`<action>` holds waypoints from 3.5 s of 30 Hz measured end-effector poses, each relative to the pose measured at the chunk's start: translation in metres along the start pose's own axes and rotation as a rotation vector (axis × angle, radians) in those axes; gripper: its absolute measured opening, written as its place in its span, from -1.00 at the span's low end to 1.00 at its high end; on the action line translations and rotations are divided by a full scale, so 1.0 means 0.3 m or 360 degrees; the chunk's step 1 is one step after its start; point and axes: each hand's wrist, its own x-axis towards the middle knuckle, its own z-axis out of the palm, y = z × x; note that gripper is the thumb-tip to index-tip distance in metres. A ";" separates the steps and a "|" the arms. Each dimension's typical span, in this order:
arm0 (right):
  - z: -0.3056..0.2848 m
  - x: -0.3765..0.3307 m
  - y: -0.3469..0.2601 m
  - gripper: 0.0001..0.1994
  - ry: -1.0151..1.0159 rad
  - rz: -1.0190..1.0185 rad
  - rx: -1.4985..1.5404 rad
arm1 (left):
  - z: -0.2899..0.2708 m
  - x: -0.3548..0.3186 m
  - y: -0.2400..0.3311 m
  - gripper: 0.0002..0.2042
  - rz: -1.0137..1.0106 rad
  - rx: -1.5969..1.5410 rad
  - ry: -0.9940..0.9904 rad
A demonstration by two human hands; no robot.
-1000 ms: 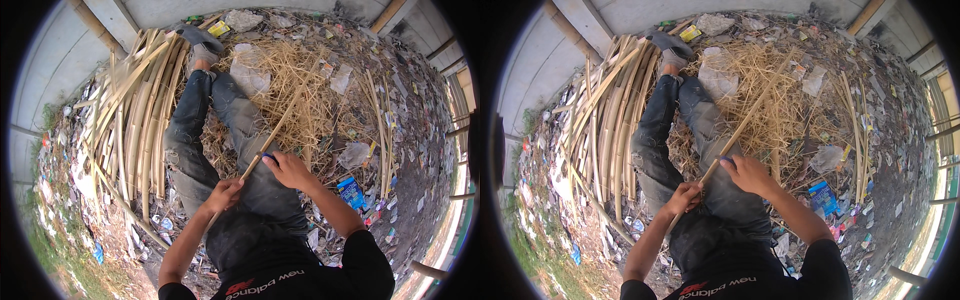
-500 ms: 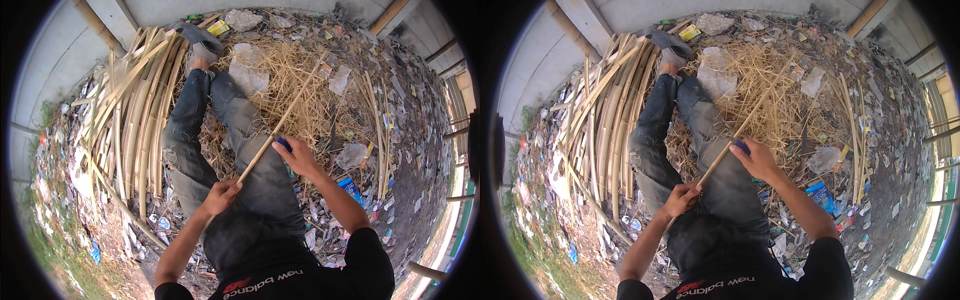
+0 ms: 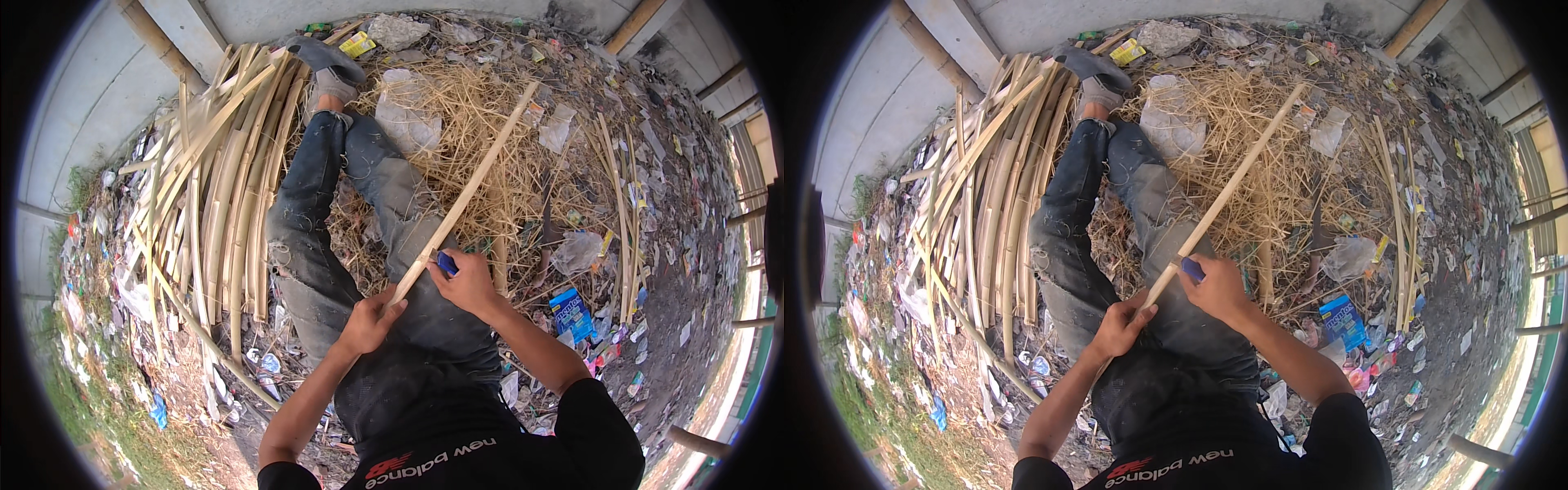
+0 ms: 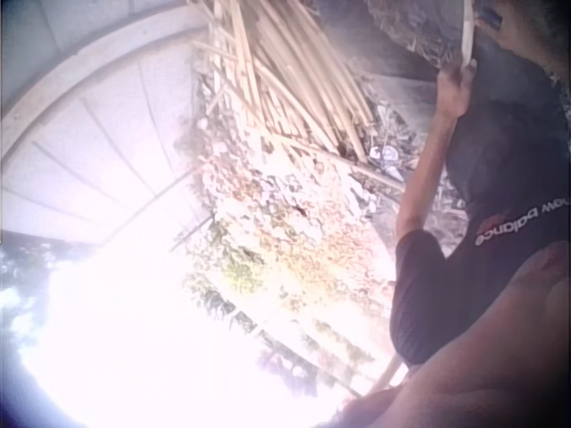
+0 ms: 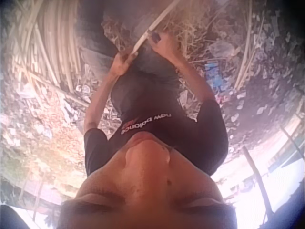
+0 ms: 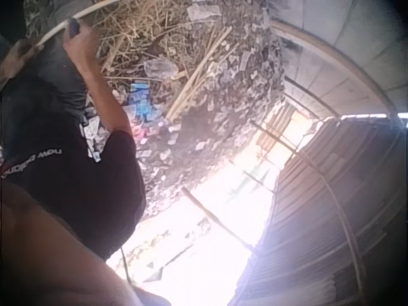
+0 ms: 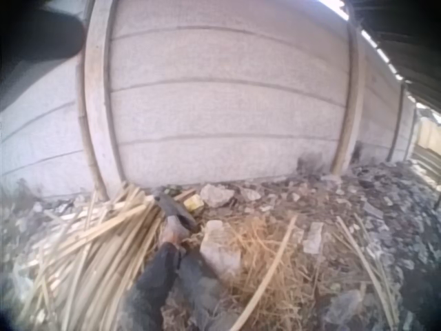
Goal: The person sits on the ground and uses a blue utility knife to shave thin strips from a long bamboo pole. They repeatedly run the blade along the length of the pole to smooth its surface, holding the pole with their left hand and the knife with their right.
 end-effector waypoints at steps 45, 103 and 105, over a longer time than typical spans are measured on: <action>-0.128 0.197 0.058 -0.38 -0.0910 0.0313 -0.0505 | -0.115 -0.007 0.040 -0.58 -0.0536 -0.0718 -0.0481; -1.027 0.247 1.033 -0.21 0.0722 0.0950 -0.1167 | -0.748 -0.902 -0.423 -0.47 -0.0103 0.1030 0.0093; -1.013 0.246 1.007 -0.23 0.0757 0.0919 -0.1014 | -0.681 -0.907 -0.388 -0.47 -0.0058 0.1056 0.0188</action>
